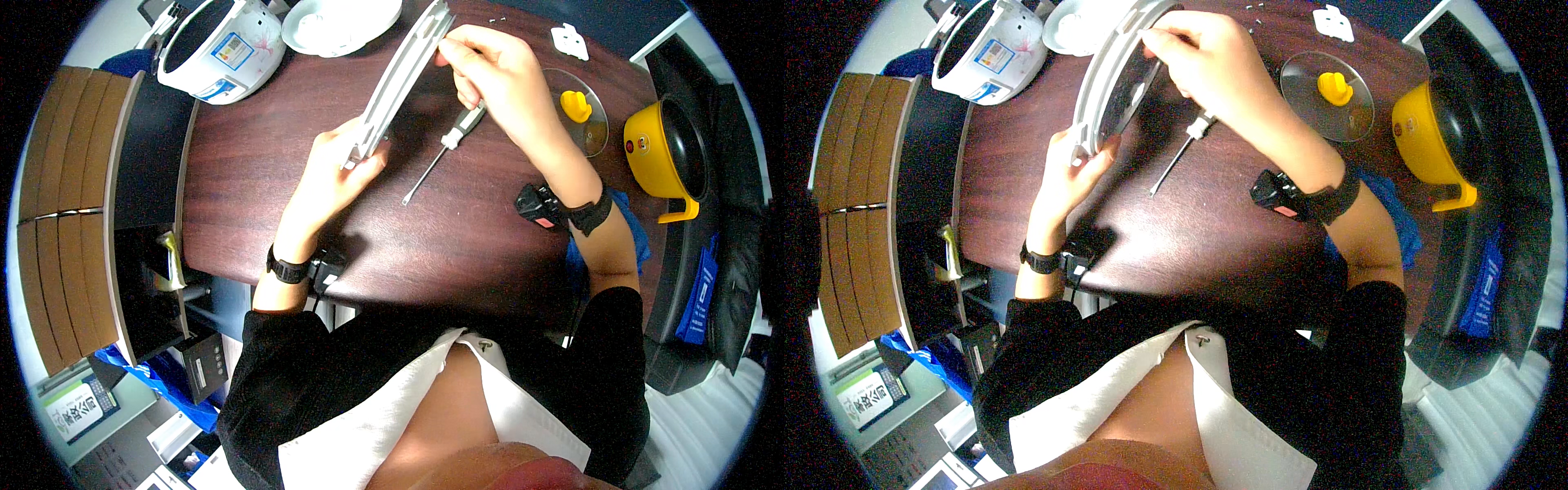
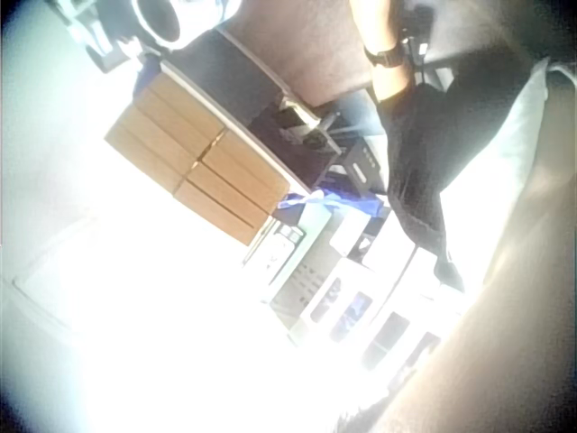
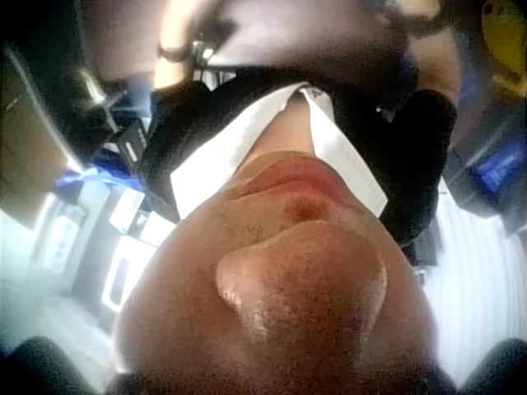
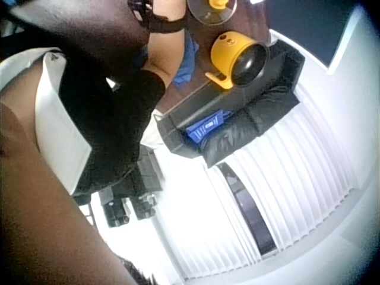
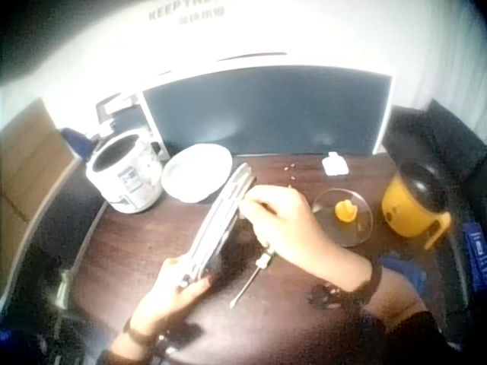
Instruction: The person uses a screwdriver to remove screws from a white circular appliance part, likely a steamer tray or lid, and then uses the screwdriver to pry and separate a clear plastic insert from the white frame.
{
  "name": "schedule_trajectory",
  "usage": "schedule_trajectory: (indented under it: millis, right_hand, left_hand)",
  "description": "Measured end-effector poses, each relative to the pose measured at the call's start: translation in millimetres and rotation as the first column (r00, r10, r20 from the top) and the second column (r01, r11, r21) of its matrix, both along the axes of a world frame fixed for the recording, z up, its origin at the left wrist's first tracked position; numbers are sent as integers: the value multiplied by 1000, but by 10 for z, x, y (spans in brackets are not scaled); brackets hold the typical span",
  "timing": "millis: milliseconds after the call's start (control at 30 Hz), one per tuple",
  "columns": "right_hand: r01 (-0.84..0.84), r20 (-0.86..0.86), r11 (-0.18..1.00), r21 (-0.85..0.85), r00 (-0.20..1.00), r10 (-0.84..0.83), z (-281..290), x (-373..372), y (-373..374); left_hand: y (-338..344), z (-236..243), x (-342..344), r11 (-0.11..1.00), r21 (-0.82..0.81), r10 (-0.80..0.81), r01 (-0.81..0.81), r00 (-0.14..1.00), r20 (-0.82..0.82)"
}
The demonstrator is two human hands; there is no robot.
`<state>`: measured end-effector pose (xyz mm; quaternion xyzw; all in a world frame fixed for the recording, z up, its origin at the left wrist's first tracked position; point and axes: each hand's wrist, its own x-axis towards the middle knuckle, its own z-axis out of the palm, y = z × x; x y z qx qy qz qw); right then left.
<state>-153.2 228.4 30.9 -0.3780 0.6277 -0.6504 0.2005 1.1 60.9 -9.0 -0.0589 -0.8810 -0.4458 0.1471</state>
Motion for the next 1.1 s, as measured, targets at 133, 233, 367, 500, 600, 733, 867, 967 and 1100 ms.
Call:
schedule_trajectory:
  millis: [133,233,367,500,600,733,867,967,1100]
  right_hand:
    - [-274,663,916,-294,632,402,32,-108,49]
    - [-260,634,927,-271,676,375,27,-100,33]
    - [94,-376,995,26,923,-77,-9,-59,-25]
    - [304,-800,940,-154,521,-299,69,42,-28]
    - [321,-831,911,-258,407,-378,38,30,-57]
    - [368,-740,915,-165,567,-361,-26,40,-79]
    - [125,-91,991,-56,987,-129,-226,-76,-57]
    - [35,170,991,-125,985,-13,-208,-80,-59]
    - [-160,367,983,-89,912,182,-76,-199,-1]
  left_hand:
    - [13,23,-15,999,-30,16,-18,998,-61]
    - [14,18,-40,997,-44,53,-58,992,-114]
    - [-6,11,-45,997,5,81,-81,994,-78]
    - [-29,4,-8,998,18,59,-58,998,0]
    - [-11,-6,-7,996,41,79,-82,995,59]
    - [-11,12,-2,999,16,43,-44,997,65]
    - [-2,16,-15,999,-40,20,-19,1000,21]
    - [-7,-10,-28,999,-40,19,-19,1000,-1]
    - [-17,-42,-21,995,13,103,-104,992,70]
